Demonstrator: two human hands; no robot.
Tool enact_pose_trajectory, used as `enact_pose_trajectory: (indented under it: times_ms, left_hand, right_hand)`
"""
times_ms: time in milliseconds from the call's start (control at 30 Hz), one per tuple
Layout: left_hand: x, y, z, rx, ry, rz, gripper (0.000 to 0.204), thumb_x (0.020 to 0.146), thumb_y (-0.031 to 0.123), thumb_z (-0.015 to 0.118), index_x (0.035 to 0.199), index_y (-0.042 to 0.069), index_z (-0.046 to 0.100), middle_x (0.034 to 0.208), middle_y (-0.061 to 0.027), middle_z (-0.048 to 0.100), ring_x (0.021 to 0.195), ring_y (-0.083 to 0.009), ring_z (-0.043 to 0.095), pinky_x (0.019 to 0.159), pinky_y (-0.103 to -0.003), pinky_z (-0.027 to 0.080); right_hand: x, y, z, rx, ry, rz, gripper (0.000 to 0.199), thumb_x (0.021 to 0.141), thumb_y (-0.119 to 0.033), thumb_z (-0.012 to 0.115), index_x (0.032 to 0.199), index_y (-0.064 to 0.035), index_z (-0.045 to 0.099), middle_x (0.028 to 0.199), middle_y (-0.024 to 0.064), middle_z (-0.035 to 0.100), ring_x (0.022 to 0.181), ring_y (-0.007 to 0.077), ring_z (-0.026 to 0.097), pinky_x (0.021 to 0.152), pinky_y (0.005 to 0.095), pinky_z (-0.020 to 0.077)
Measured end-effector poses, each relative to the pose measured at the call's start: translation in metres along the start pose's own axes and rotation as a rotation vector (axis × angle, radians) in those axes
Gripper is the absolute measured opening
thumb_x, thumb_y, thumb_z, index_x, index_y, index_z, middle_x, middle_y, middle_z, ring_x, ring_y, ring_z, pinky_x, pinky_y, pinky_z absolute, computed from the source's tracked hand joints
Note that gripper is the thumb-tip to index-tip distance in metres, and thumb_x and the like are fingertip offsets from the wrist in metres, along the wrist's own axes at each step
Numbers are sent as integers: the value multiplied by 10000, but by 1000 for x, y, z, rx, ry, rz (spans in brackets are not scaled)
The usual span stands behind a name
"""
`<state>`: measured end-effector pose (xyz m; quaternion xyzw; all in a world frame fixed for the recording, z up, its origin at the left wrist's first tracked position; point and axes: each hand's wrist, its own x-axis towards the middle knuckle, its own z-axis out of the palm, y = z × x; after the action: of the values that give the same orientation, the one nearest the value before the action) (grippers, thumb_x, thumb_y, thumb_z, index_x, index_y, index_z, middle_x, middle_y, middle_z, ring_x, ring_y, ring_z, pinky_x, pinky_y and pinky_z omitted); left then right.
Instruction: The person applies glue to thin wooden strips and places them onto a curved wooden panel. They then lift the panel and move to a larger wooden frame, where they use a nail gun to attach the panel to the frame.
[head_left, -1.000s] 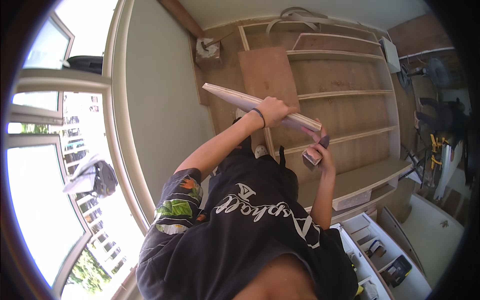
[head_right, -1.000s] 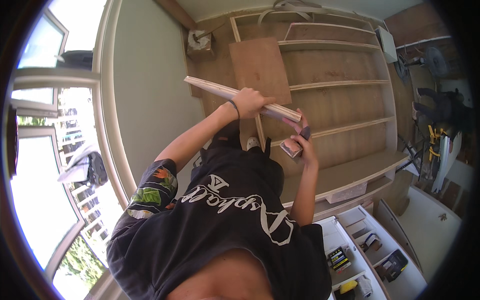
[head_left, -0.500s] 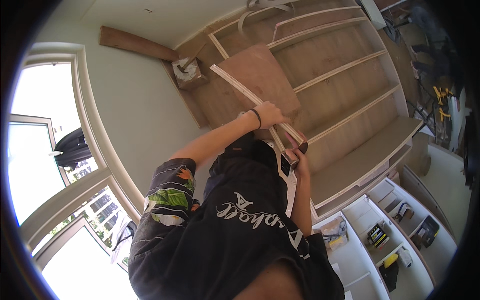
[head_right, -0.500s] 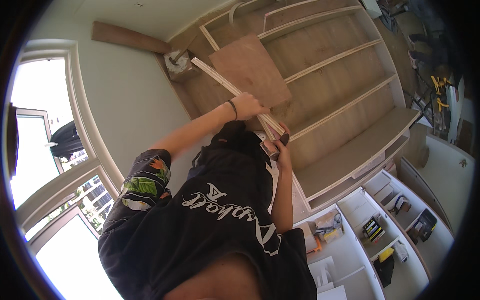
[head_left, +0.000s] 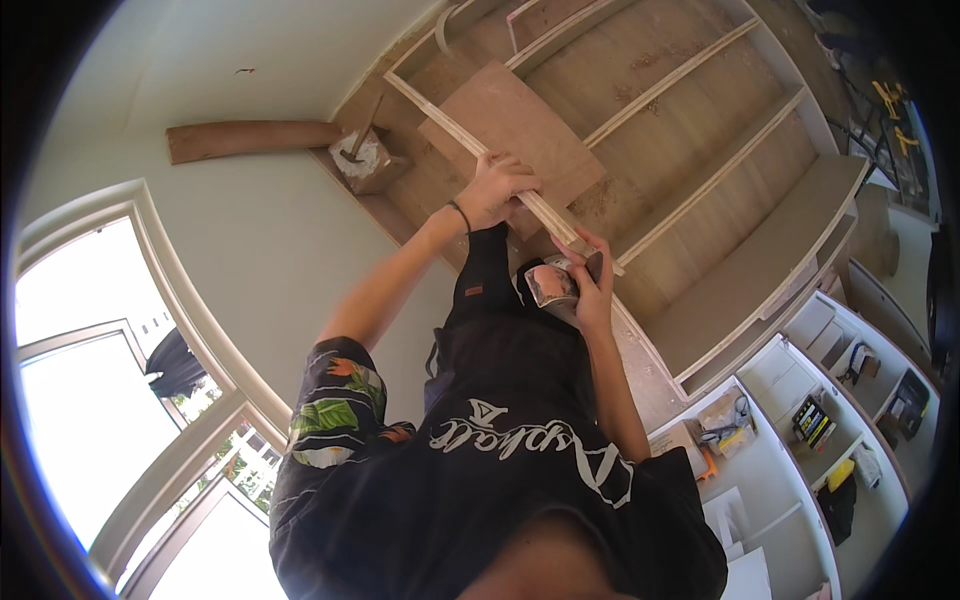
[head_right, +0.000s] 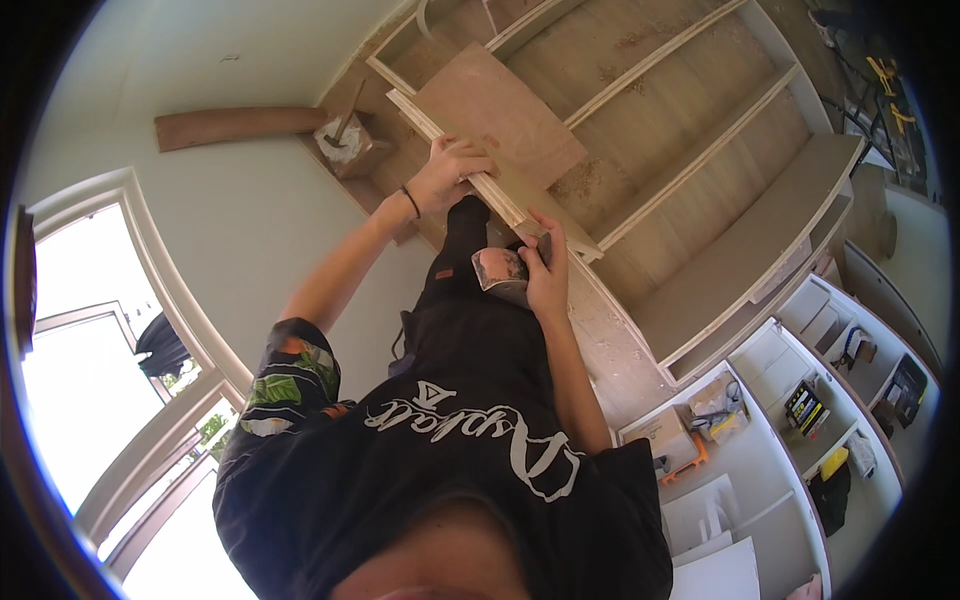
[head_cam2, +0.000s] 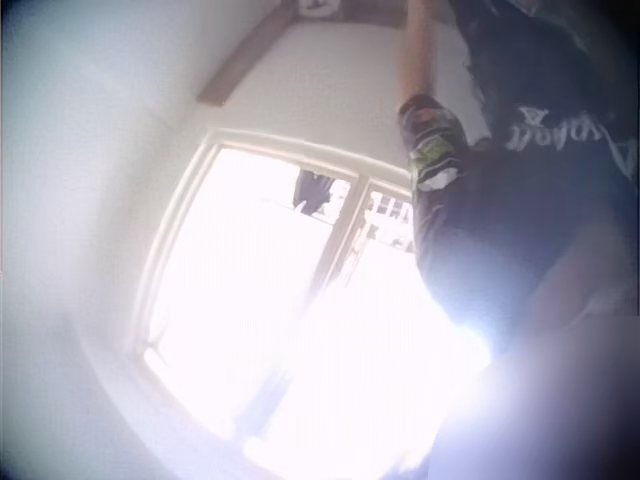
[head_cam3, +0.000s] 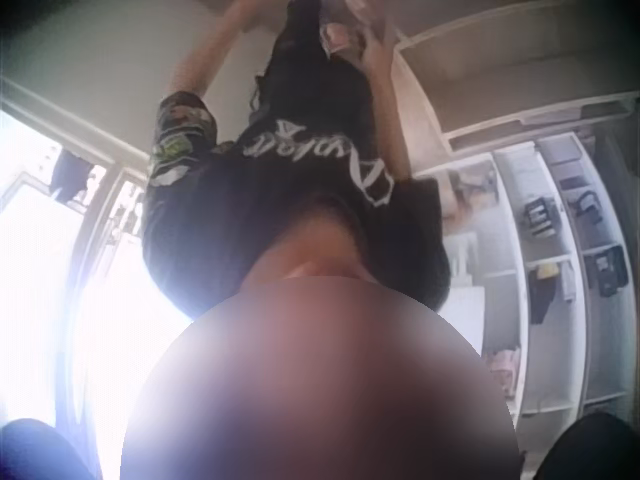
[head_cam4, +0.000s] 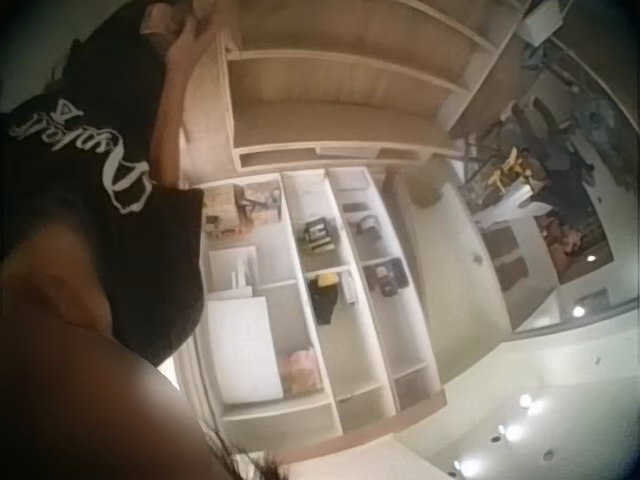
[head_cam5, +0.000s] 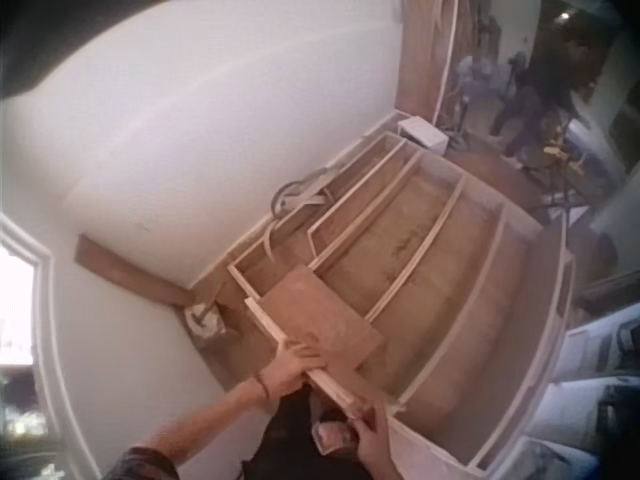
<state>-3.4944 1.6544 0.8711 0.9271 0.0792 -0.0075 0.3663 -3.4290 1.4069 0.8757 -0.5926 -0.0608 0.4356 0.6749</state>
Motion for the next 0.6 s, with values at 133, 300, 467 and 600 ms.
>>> enact_pose_trajectory:
  times_ms: [133, 300, 467, 600]
  left_hand:
    - [10, -53, 20, -113, 77, -83, 377, 717, -18, 731, 1014, 207, 676, 1021, 21, 598, 1184, -229, 541, 1158, -567, 192]
    - [22, -148, 46, -385, -95, -159, 291, 773, 74, 802, 997, 203, 669, 1036, 31, 592, 1150, -215, 535, 1157, -503, 188]
    - [25, -229, 56, -580, -84, -151, 275, 775, 66, 809, 974, 179, 656, 1023, 23, 593, 1093, -211, 532, 1128, -445, 239]
    - [29, -308, 57, -675, -109, -162, 269, 779, 27, 787, 977, 143, 646, 1066, 20, 605, 1086, -225, 545, 1097, -415, 319]
  right_hand:
    - [23, 1, 33, -161, 81, -89, 522, 917, 144, 439, 1407, -35, 465, 1434, 138, 554, 1184, 214, 647, 906, 271, 503]
    - [81, 22, 69, -219, 150, 40, 515, 929, 159, 472, 1399, -49, 510, 1396, 130, 553, 1269, 239, 615, 1061, 326, 451]
    - [138, 50, 115, -202, 245, 92, 484, 932, 159, 466, 1367, -42, 534, 1343, 133, 577, 1241, 243, 636, 1038, 316, 464]
    - [191, 85, 154, -278, 230, 153, 446, 932, 124, 501, 1340, -48, 549, 1292, 146, 603, 1200, 237, 645, 1009, 318, 477]
